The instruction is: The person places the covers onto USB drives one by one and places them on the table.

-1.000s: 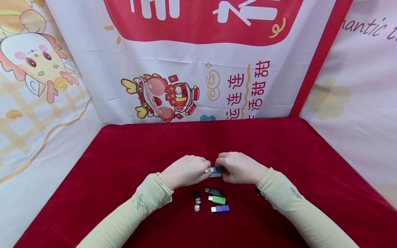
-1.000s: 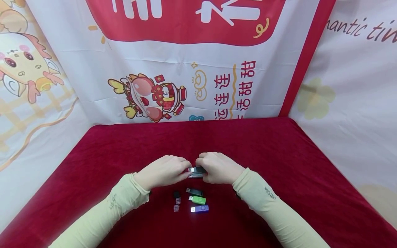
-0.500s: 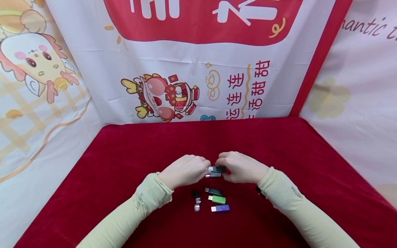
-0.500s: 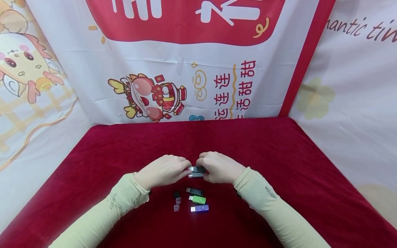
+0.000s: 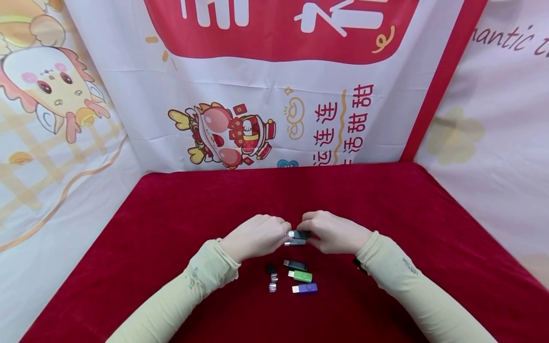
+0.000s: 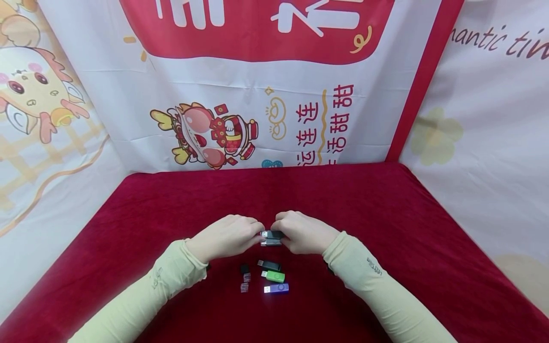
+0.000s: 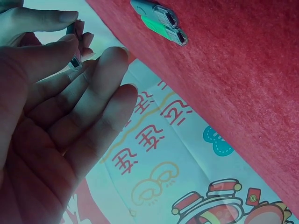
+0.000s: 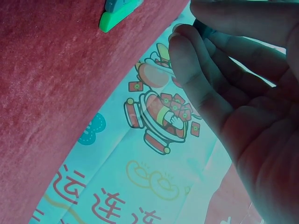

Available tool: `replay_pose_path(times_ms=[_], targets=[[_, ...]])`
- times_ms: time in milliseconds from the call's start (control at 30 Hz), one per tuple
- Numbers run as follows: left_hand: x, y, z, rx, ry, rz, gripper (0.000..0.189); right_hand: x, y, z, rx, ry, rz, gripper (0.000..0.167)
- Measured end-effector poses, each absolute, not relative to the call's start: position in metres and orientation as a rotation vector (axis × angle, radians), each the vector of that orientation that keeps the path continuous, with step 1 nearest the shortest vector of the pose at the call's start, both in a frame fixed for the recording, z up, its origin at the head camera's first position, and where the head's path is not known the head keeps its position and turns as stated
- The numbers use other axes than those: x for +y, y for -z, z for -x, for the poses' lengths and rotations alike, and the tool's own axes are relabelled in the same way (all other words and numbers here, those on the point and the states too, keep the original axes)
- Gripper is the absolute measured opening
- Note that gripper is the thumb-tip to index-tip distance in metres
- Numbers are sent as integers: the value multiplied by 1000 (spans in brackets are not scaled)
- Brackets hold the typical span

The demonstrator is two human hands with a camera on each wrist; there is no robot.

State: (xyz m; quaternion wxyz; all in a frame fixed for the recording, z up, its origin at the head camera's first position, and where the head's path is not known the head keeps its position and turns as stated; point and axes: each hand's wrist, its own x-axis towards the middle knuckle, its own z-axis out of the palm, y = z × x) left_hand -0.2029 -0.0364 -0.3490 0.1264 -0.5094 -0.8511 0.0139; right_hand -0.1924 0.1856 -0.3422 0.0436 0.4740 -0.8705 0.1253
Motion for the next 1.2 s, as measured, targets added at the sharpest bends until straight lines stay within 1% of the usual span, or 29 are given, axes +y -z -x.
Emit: replay_pose_path(times_ms=[700,1200], targets=[[-36,349,201,-2442,-72,1492,17,185,342,191,-2655,-367,-1454,25],[-36,350,200,-2408,-134,1484,15,186,342,190,-2666,-385,-1437,26]])
